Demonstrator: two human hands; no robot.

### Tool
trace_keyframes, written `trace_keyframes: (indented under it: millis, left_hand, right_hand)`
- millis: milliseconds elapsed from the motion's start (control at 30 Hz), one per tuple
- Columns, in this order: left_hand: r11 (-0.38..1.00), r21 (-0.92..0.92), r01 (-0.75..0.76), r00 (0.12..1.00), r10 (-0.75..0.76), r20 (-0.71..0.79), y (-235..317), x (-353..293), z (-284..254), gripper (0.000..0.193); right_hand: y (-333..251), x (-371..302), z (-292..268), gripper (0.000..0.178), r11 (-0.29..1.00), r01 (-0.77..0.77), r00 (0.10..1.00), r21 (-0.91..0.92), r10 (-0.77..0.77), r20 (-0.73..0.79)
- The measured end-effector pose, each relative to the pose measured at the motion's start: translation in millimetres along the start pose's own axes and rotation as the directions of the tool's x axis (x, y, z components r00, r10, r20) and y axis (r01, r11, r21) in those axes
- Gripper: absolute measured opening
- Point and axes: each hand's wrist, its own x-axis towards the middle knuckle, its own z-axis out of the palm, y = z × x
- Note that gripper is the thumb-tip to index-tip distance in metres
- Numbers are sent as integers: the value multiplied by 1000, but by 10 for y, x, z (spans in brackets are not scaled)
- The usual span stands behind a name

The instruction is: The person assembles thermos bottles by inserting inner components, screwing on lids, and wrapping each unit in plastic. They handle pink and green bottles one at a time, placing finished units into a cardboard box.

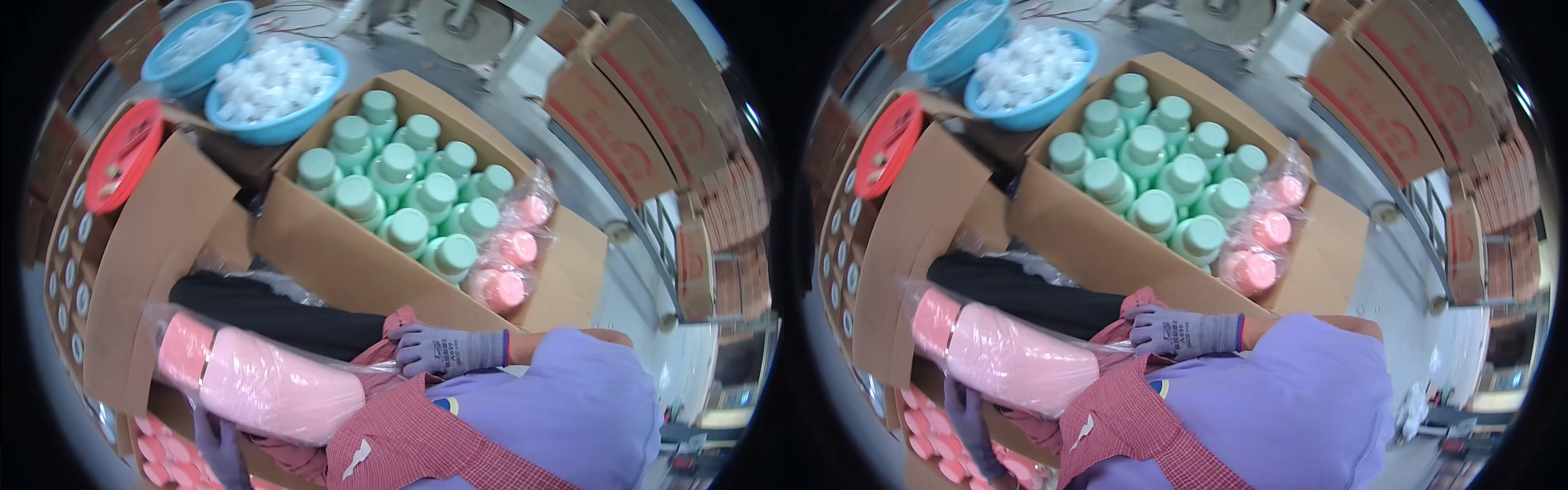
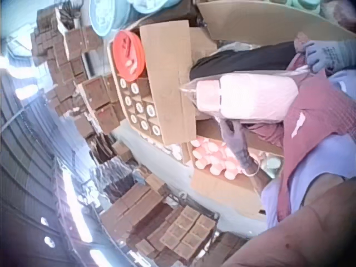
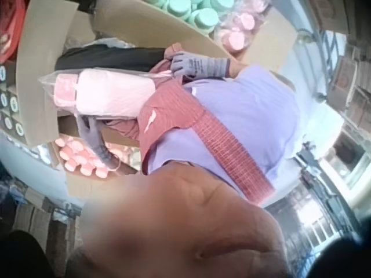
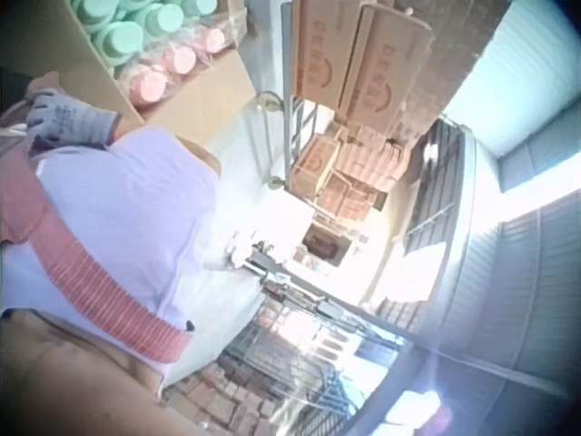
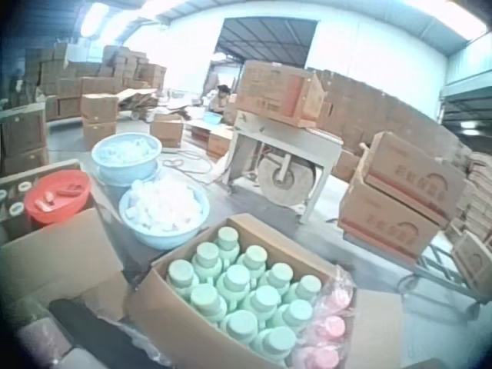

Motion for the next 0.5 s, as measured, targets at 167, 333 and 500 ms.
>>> trace_keyframes:
  millis: [167, 333, 500]
  left_hand:
    - [950, 21, 310, 866, -292, 405, 579, 224, -19, 41]
    - [914, -164, 370, 880, -289, 377, 639, 442, 74, 42]
    - [874, -478, 86, 996, -80, 33, 632, 433, -65, 21]
  right_hand:
    - [-207, -279, -134, 23, 835, -353, 908, 421, 414, -59]
    - [455, -803, -760, 44, 433, -784, 260, 445, 880, -398]
    - [991, -962, -435, 83, 259, -959, 285, -118, 875, -392]
